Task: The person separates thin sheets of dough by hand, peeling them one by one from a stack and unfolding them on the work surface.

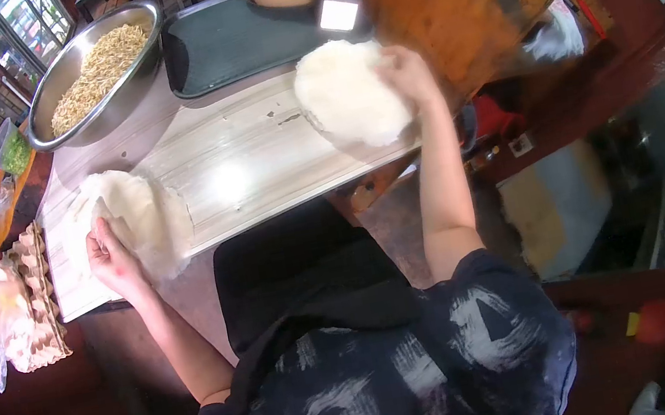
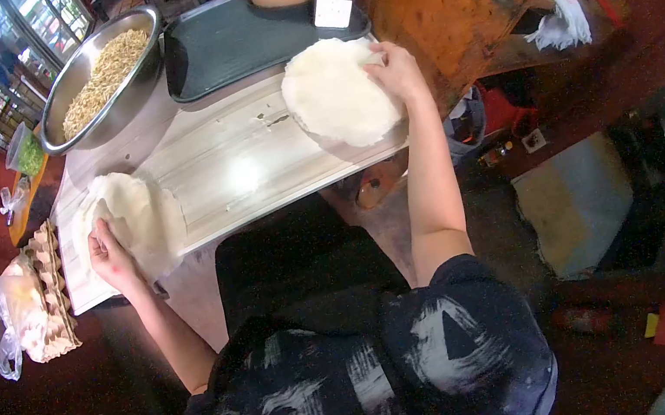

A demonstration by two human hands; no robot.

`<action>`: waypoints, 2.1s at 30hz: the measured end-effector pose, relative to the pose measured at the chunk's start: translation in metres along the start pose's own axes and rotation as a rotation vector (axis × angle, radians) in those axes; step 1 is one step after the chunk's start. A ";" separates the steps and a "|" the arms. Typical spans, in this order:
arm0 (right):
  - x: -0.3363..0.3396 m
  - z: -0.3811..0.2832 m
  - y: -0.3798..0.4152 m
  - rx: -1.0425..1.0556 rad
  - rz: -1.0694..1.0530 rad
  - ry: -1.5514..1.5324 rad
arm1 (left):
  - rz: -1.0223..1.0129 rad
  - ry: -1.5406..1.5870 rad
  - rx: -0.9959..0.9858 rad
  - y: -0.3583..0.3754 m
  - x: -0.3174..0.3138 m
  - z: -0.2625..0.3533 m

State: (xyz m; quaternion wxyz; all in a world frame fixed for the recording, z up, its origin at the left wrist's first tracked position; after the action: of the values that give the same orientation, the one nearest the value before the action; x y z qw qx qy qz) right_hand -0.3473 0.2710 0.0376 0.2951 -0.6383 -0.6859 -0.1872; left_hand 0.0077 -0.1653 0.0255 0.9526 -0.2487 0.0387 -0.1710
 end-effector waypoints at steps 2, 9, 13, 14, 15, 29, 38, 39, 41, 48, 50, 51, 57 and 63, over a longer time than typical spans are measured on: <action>0.001 -0.008 0.004 0.065 0.102 0.025 | -0.009 0.012 -0.008 0.000 -0.003 0.002; -0.001 -0.027 0.002 0.113 0.235 0.094 | -0.036 0.087 0.008 -0.003 -0.004 0.001; -0.003 -0.032 0.004 0.012 0.162 0.163 | -0.064 0.085 -0.005 0.003 -0.009 0.007; -0.004 -0.043 0.013 0.090 0.276 0.311 | -0.110 0.077 -0.017 0.006 -0.018 0.016; -0.005 -0.056 0.024 0.175 0.387 0.457 | -0.150 0.069 -0.029 0.011 -0.026 0.030; -0.083 -0.133 0.139 0.091 -1.252 -0.454 | -0.812 0.141 -0.105 0.066 -0.078 0.108; -0.070 -0.165 0.143 0.121 -0.951 -0.675 | -0.350 0.036 0.164 0.037 0.005 0.044; -0.059 -0.164 0.133 0.184 -0.890 -0.752 | -0.303 0.028 0.177 0.032 0.017 0.039; -0.027 -0.149 0.103 0.213 -0.631 -0.791 | -0.271 -0.040 0.170 0.022 0.046 0.033; 0.032 -0.042 0.026 0.002 -0.284 -0.617 | 0.194 -0.172 0.215 -0.004 0.164 -0.059; 0.027 -0.005 0.009 -0.051 -0.227 -0.230 | 0.199 -0.199 0.272 0.006 0.169 -0.075; 0.026 0.005 0.004 -0.051 -0.221 -0.019 | 0.167 -0.167 0.370 0.012 0.166 -0.080; 0.023 0.005 0.010 0.000 -0.178 -0.101 | 0.111 0.062 0.516 0.032 0.117 -0.047; 0.026 0.013 0.005 0.095 -0.064 0.137 | -0.001 -0.001 0.447 0.028 0.100 -0.028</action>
State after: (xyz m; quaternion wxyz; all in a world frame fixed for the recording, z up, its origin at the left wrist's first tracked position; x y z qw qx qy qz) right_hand -0.3445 0.3000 0.0442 0.3653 -0.5869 -0.6923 -0.2072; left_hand 0.1059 -0.1902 -0.0111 0.9840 -0.0313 -0.0008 -0.1756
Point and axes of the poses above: each hand's wrist, its own y-axis away from the middle knuckle, its own x-axis out of the back of the hand, z = x × y, the point moved 3 cm from there along -y, towards the middle knuckle, and after that the axes turned 9 degrees about -x, right-handed, at the moved point
